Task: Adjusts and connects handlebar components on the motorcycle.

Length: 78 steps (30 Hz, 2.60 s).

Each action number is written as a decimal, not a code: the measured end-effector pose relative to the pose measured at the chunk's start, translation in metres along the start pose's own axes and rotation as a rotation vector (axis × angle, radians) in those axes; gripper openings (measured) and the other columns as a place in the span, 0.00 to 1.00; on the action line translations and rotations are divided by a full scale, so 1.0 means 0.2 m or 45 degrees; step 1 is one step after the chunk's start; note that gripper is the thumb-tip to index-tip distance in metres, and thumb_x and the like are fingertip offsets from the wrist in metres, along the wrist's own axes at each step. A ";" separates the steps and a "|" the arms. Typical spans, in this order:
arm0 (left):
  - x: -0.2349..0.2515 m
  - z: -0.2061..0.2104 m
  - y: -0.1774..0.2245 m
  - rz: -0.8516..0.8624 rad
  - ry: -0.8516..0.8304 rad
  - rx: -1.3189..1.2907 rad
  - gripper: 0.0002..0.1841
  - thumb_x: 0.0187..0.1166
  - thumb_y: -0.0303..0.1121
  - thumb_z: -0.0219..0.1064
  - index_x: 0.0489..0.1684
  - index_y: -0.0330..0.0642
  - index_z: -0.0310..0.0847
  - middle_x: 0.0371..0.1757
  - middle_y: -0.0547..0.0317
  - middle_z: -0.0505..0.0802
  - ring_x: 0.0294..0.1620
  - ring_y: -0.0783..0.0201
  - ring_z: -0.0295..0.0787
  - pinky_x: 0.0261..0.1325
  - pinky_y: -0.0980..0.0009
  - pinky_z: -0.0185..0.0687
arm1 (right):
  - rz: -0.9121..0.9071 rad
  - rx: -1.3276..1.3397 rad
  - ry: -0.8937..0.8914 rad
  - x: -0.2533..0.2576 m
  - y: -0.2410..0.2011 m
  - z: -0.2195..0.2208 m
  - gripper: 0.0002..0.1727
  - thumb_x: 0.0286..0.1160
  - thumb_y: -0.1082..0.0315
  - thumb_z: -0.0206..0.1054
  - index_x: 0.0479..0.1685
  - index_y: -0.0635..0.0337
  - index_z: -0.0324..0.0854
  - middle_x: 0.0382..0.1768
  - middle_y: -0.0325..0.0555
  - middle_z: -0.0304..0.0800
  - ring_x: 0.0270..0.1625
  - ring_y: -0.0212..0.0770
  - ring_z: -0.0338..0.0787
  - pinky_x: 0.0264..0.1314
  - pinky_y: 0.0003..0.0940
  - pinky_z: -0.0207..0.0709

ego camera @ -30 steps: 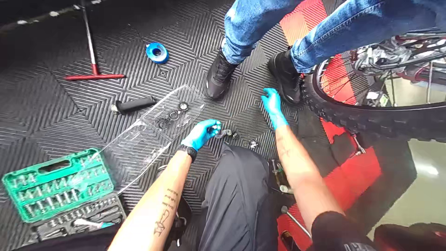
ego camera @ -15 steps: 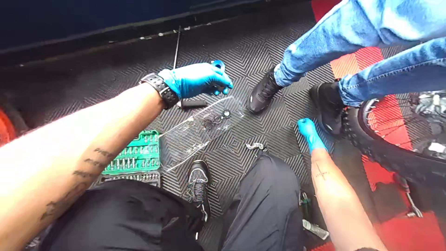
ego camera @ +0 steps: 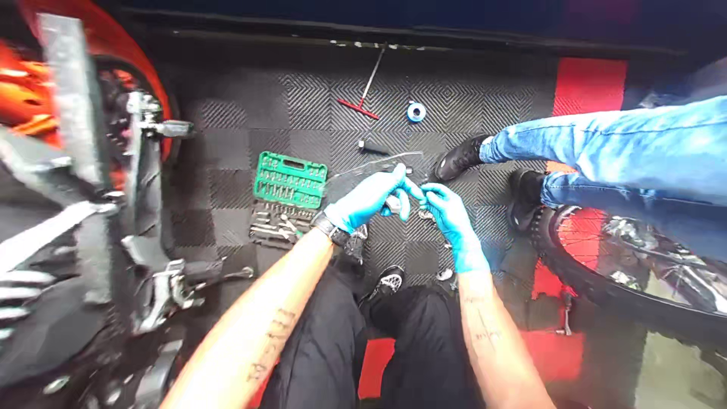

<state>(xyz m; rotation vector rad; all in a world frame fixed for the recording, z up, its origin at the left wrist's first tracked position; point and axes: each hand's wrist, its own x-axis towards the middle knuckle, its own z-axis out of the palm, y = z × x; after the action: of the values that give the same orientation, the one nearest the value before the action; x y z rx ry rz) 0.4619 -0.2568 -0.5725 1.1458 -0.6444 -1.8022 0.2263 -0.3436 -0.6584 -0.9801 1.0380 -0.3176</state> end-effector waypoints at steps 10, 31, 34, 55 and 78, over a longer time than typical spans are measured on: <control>-1.02 0.24 0.29 0.126 0.340 -0.084 0.35 0.95 0.51 0.39 0.92 0.33 0.50 0.40 0.56 0.94 0.25 0.71 0.87 0.28 0.75 0.86 | -0.492 -0.464 -0.474 -0.85 -0.76 0.94 0.07 0.73 0.71 0.74 0.45 0.60 0.95 0.51 0.45 0.91 0.55 0.34 0.89 0.58 0.27 0.86; -1.98 0.99 1.42 0.271 0.417 -0.042 0.25 0.95 0.45 0.41 0.71 0.44 0.82 0.29 0.67 0.87 0.20 0.76 0.73 0.23 0.80 0.71 | -0.986 -0.882 -0.058 -2.04 -1.94 1.41 0.10 0.81 0.74 0.61 0.48 0.62 0.89 0.49 0.49 0.91 0.58 0.41 0.89 0.68 0.38 0.82; -1.96 1.08 1.54 0.312 0.069 -0.019 0.35 0.94 0.55 0.33 0.72 0.40 0.81 0.26 0.68 0.85 0.22 0.75 0.75 0.27 0.79 0.74 | -0.919 -0.675 0.076 -2.28 -2.03 1.21 0.10 0.83 0.73 0.58 0.45 0.65 0.86 0.48 0.47 0.88 0.53 0.34 0.87 0.59 0.30 0.84; -1.95 1.83 1.60 0.081 -0.784 0.168 0.26 0.86 0.23 0.54 0.85 0.31 0.65 0.66 0.42 0.90 0.57 0.52 0.92 0.63 0.57 0.89 | -0.580 0.194 0.436 -3.67 -1.45 1.10 0.11 0.90 0.62 0.58 0.54 0.56 0.83 0.38 0.39 0.89 0.35 0.29 0.86 0.38 0.26 0.83; -1.61 2.90 1.79 -0.127 -1.365 1.273 0.45 0.83 0.29 0.67 0.98 0.48 0.38 0.46 0.57 0.96 0.43 0.68 0.95 0.55 0.63 0.91 | -1.121 -1.145 0.912 -3.78 -1.69 -0.02 0.17 0.86 0.51 0.61 0.61 0.45 0.89 0.27 0.36 0.91 0.29 0.37 0.90 0.33 0.35 0.84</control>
<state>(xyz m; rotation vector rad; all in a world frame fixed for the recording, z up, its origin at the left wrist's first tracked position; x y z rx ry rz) 0.1433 -0.1620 0.1046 0.6457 -2.3194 -2.1524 -0.0909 -0.0500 0.0487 -2.2421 1.3668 -1.0285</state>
